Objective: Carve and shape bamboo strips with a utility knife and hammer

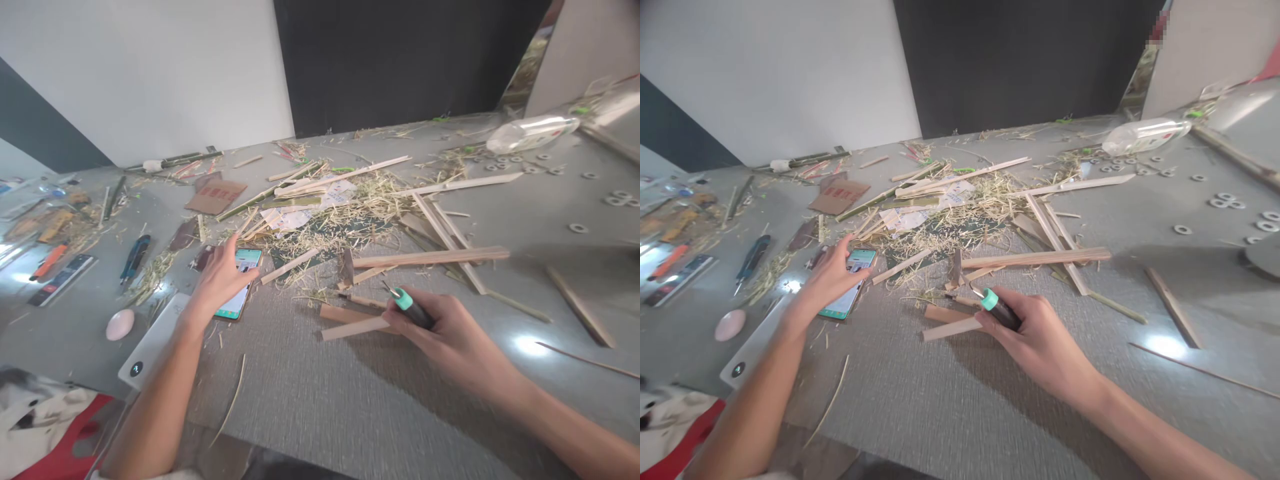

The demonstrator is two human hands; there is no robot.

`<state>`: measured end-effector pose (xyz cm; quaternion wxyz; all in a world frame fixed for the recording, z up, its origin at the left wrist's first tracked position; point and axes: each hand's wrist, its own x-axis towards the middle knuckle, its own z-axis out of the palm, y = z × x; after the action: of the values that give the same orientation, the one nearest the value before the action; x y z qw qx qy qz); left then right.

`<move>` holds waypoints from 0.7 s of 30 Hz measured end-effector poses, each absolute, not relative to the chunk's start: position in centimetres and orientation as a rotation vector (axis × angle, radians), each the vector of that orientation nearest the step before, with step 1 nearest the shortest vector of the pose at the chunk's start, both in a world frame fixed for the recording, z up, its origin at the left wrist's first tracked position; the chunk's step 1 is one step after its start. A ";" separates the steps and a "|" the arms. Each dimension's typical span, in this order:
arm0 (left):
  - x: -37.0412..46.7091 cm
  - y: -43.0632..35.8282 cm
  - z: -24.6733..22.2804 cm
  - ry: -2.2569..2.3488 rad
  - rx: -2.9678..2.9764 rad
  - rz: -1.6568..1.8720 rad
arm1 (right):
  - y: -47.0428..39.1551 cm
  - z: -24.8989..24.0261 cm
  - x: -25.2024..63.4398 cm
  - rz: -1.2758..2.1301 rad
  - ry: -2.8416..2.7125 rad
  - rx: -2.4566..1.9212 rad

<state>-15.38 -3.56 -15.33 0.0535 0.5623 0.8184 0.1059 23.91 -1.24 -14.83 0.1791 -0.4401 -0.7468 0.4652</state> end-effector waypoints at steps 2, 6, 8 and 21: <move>-16.2 -3.6 -15.2 2.447 1.647 0.382 | -1.2 -14.9 23.9 1.310 -2.101 -1.268; -17.4 -3.8 -15.1 2.384 1.582 0.427 | -1.2 -14.9 23.8 1.294 -2.093 -1.317; -17.7 -3.8 -15.1 2.376 1.595 0.426 | -1.1 -14.9 23.8 1.291 -2.102 -1.314; -17.8 -3.8 -15.0 2.358 1.607 0.389 | -0.9 -15.3 24.1 1.302 -2.109 -1.334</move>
<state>-17.81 -3.78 -15.02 0.1305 0.5531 0.8119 0.1340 24.13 -0.95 -15.27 0.1630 -0.4677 -0.7392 0.4564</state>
